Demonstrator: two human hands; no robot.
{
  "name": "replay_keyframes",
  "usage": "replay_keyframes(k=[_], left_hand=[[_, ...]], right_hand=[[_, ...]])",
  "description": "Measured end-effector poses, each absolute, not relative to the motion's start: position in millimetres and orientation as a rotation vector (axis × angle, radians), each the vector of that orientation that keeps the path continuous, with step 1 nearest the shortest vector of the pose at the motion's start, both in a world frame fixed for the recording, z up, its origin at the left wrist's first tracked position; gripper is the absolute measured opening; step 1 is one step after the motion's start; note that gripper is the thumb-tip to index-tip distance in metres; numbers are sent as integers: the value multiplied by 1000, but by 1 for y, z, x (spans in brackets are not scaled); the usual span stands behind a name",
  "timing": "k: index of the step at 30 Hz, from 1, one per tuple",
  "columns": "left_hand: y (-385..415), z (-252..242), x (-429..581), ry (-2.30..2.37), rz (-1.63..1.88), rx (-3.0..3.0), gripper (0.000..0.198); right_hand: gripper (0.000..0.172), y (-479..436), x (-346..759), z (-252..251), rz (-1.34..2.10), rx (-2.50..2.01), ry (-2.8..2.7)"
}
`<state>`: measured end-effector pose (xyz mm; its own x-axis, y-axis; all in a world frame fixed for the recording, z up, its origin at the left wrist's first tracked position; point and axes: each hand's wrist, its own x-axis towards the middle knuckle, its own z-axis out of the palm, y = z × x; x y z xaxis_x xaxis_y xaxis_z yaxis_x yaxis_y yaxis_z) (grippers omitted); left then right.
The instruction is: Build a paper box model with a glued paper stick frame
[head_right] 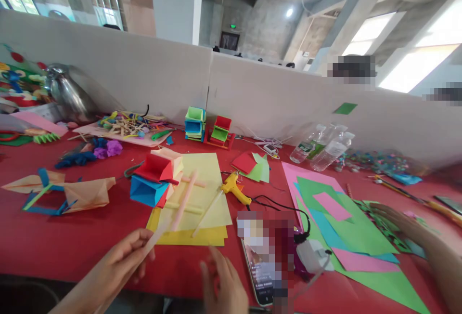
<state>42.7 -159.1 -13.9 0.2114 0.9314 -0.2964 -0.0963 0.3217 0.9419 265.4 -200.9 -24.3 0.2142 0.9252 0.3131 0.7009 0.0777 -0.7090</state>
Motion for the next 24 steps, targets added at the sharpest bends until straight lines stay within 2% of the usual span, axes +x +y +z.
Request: replay_keyframes(k=[2,7,13,16,19,24], left_hand=[[-158,-15,44,1126,873,998,42],[-149,-17,39,1141,820,1084,37],[-138,-15,39,1105,804,959,41],[-134,-6,49,963,793,993,32],[-133,5,60,881,775,1034,25],[-134,12,65,884,732,1025,25]], right_hand=[[30,-169,235,-21,446,-1682,-1621],[34,-119,186,-25,384,-1687,-1612],[34,-128,190,-14,984,-1402,-1157],[25,-141,195,-1,1204,-1295,-962],[19,-145,196,6,1293,-1242,-857],[24,-140,199,9,1416,-1211,-727]])
